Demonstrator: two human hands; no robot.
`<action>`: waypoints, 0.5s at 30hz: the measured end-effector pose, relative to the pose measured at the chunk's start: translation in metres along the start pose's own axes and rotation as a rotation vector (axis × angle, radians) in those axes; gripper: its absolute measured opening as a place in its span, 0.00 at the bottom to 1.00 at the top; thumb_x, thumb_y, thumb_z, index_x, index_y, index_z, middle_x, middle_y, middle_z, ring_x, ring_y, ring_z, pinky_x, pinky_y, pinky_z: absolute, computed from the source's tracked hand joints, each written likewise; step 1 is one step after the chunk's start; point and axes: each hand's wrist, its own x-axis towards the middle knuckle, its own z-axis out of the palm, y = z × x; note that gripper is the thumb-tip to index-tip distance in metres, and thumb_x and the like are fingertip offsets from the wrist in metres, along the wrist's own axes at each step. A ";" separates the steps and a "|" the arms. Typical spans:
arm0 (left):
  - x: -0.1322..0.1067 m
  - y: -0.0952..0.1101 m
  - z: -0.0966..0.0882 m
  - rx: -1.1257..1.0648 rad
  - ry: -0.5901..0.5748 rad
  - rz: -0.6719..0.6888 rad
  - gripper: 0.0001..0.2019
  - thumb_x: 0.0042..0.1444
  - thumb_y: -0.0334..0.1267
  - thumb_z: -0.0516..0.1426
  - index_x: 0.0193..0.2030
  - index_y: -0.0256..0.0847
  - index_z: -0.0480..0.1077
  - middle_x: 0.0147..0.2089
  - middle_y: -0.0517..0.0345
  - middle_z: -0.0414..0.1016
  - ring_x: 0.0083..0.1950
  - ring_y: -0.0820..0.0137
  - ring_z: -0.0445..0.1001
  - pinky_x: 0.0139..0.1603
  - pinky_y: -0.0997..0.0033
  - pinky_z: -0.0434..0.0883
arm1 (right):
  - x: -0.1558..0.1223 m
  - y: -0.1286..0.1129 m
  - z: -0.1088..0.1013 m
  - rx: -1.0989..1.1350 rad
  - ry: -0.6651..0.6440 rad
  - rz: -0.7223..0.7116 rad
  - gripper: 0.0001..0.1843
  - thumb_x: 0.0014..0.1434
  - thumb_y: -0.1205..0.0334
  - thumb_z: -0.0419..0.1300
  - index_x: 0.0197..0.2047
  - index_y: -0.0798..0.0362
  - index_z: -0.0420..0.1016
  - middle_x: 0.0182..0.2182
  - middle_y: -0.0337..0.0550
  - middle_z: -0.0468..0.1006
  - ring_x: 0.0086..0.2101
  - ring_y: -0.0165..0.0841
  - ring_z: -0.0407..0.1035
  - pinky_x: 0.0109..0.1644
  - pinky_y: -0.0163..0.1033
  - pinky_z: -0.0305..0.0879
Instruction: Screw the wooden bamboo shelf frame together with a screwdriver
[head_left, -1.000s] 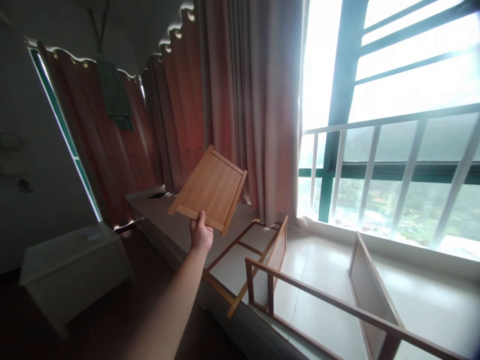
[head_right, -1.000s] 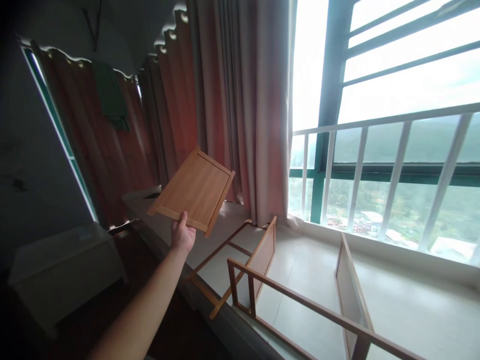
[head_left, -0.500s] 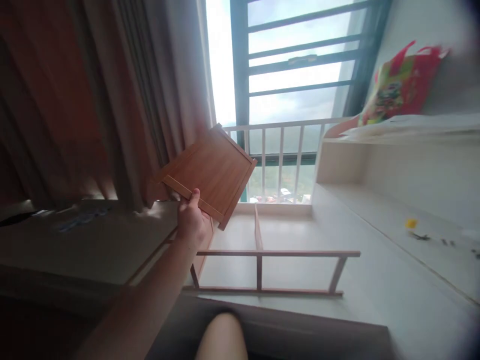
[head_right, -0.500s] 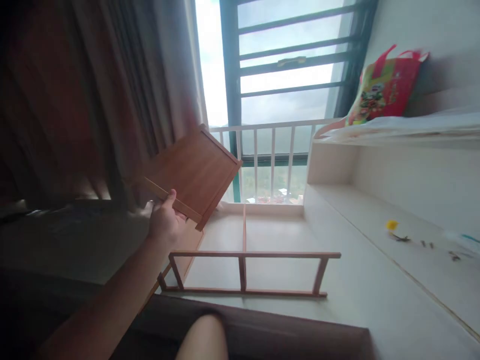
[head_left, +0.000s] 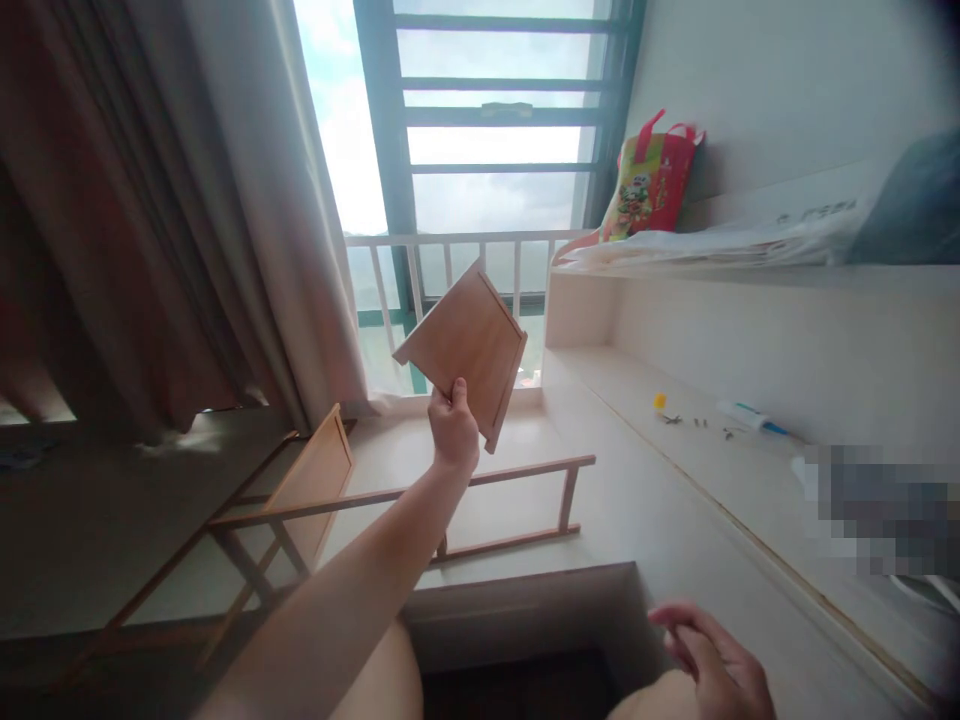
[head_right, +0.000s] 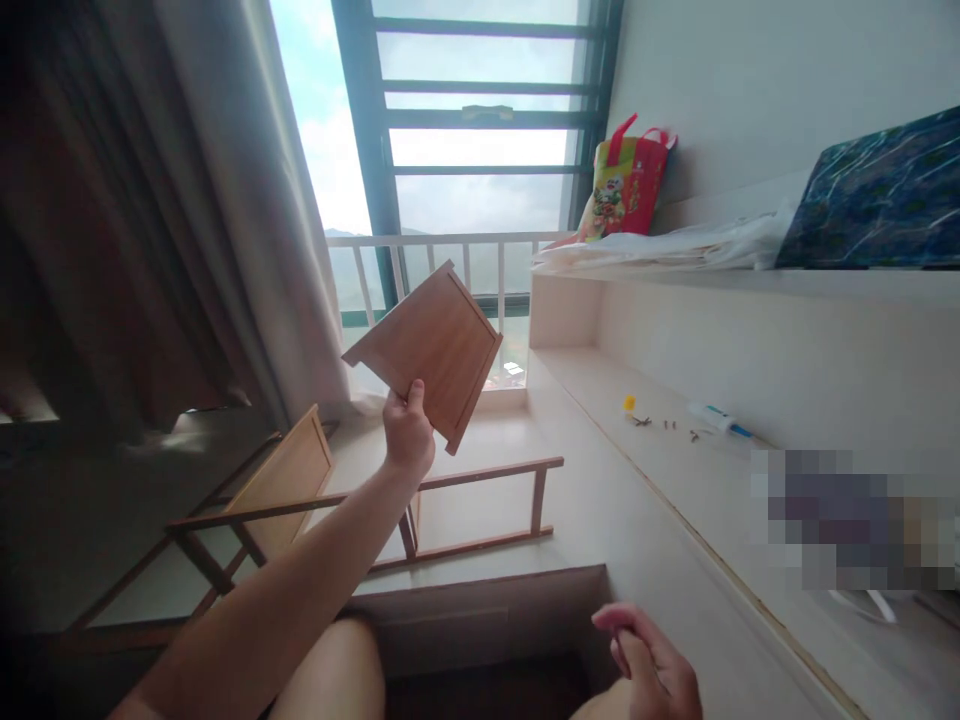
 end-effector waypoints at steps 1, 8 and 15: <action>-0.009 -0.004 0.004 0.052 -0.010 0.009 0.12 0.59 0.47 0.56 0.41 0.40 0.70 0.39 0.56 0.75 0.41 0.68 0.73 0.44 0.70 0.69 | 0.011 -0.017 0.009 0.050 -0.045 -0.006 0.15 0.55 0.50 0.54 0.28 0.49 0.76 0.23 0.44 0.71 0.25 0.38 0.68 0.28 0.42 0.68; -0.061 -0.017 0.025 0.287 -0.091 0.134 0.14 0.62 0.47 0.53 0.41 0.38 0.71 0.32 0.53 0.75 0.35 0.67 0.72 0.38 0.70 0.66 | 0.107 -0.171 0.066 0.265 -0.351 -0.079 0.25 0.57 0.38 0.55 0.34 0.54 0.69 0.17 0.28 0.48 0.17 0.24 0.42 0.19 0.32 0.42; -0.086 -0.022 0.028 0.294 -0.266 0.266 0.17 0.65 0.44 0.49 0.54 0.41 0.70 0.37 0.49 0.78 0.38 0.65 0.76 0.43 0.67 0.71 | 0.148 -0.228 0.092 -0.121 -0.566 -0.071 0.29 0.53 0.36 0.58 0.26 0.58 0.73 0.13 0.30 0.50 0.15 0.23 0.45 0.17 0.32 0.43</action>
